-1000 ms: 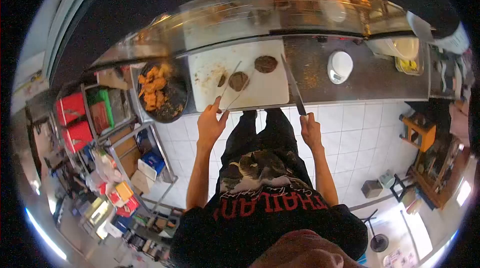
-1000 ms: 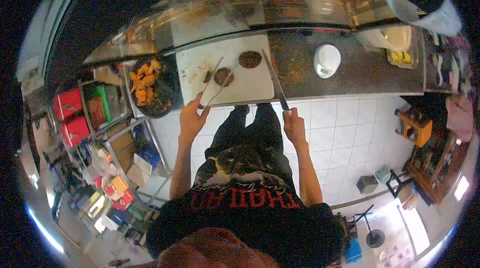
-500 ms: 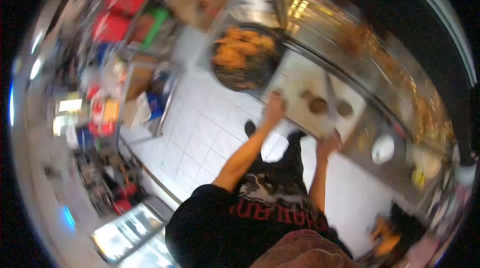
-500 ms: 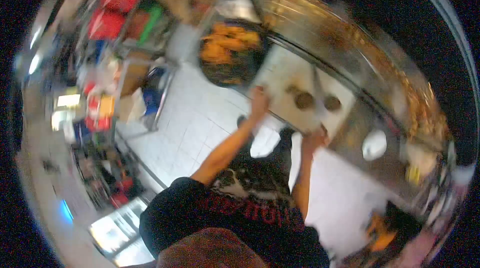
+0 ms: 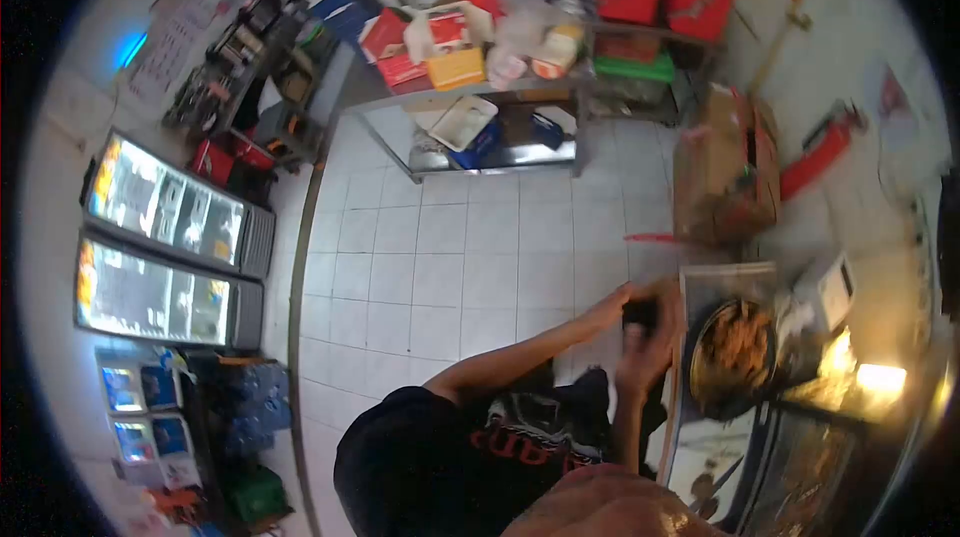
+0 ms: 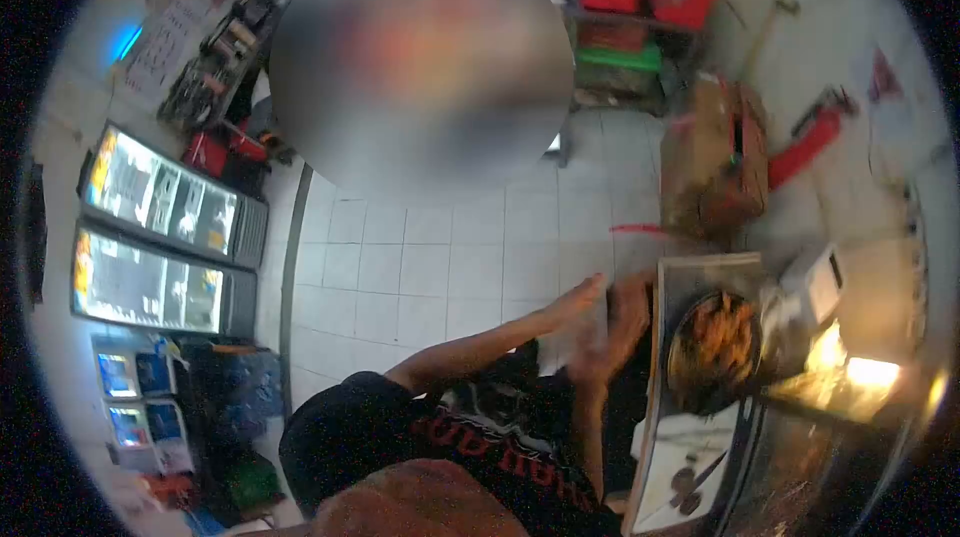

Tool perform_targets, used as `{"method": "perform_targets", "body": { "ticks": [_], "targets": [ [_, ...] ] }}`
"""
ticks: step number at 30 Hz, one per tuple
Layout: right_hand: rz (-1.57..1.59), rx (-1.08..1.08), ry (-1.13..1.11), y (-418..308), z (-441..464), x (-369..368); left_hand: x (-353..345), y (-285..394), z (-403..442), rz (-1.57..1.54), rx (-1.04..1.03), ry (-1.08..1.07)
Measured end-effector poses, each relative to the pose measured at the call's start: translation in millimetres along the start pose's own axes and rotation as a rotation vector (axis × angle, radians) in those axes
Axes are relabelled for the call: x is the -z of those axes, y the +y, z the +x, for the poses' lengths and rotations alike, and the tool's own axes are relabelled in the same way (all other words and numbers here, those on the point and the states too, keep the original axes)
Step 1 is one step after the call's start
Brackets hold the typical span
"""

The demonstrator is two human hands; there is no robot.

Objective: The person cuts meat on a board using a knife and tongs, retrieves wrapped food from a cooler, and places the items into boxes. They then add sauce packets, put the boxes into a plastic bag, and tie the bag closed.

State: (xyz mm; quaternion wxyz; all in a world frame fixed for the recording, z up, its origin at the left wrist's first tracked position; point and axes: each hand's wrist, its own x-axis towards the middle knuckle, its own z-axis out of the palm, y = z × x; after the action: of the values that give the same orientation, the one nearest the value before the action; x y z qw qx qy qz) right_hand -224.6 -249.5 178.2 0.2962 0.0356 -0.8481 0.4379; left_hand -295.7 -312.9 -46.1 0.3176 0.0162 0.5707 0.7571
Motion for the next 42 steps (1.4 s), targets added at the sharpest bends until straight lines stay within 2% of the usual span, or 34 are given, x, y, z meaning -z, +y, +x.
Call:
{"method": "perform_targets", "body": {
  "ticks": [1,2,3,5,7,10,11,14,15,17,18,19,20,21,23,25,26,29,33,34,37,39,42],
  "targets": [
    [0.01,0.062,-0.115,7,11,-37,26,54,-19,-0.409,0.044,-0.103],
    [0.024,0.118,-0.224,46,8,-94,58,101,-32,-0.805,0.086,-0.22],
    [0.039,0.177,-0.328,70,7,-140,81,145,-50,-0.578,-0.026,-0.054],
    [-0.22,0.0,-0.449,91,17,-209,135,213,-79,-0.129,-0.225,0.32],
    [-0.284,-0.2,-0.883,175,17,-262,214,251,-93,-0.44,-0.457,0.232],
    [-0.219,0.052,-0.73,185,85,-360,343,268,-103,-0.341,-0.49,0.611],
    [-0.135,0.086,-0.7,168,120,-387,377,266,-105,-0.292,-0.464,0.765],
    [0.145,0.097,-0.656,37,287,-503,463,291,-110,-0.436,-0.447,0.973],
    [0.244,0.013,-0.81,-22,340,-532,477,311,-119,-0.412,-0.494,1.016],
    [0.465,0.404,-0.639,-97,410,-630,507,354,-136,-0.375,-0.582,1.095],
    [0.418,0.402,-0.717,-169,443,-653,530,367,-144,-0.378,-0.621,1.136],
    [0.588,0.356,-0.802,-230,468,-686,556,377,-152,-0.33,-0.639,1.196],
    [0.605,0.5,-0.682,-266,488,-744,587,389,-159,-0.3,-0.637,1.244],
    [0.568,0.446,-0.731,-320,505,-775,620,401,-164,-0.263,-0.636,1.288],
    [0.389,0.576,-0.717,-388,535,-874,698,422,-168,-0.197,-0.678,1.29],
    [0.095,0.523,-0.763,-440,554,-961,782,453,-174,-0.096,-0.722,1.274],
    [-0.056,0.48,-0.777,-456,563,-997,827,477,-170,-0.034,-0.75,1.255],
    [-0.241,0.438,-0.76,-455,573,-1101,952,545,-152,0.061,-0.807,1.12],
    [-0.387,0.138,-0.98,-450,581,-1139,1044,637,-124,0.355,-0.803,0.867],
    [-0.301,-0.063,-1.17,-469,589,-1112,1058,655,-118,0.446,-0.803,0.78],
    [-0.119,0.032,-0.86,-444,575,-1121,1096,687,-91,0.47,-0.83,0.572],
    [0.059,0.073,-0.961,-408,579,-1130,1099,702,-74,0.447,-0.859,0.47],
    [0.036,0.091,-0.852,-415,574,-1123,1100,723,-69,0.56,-0.908,0.426]
  ]
}}
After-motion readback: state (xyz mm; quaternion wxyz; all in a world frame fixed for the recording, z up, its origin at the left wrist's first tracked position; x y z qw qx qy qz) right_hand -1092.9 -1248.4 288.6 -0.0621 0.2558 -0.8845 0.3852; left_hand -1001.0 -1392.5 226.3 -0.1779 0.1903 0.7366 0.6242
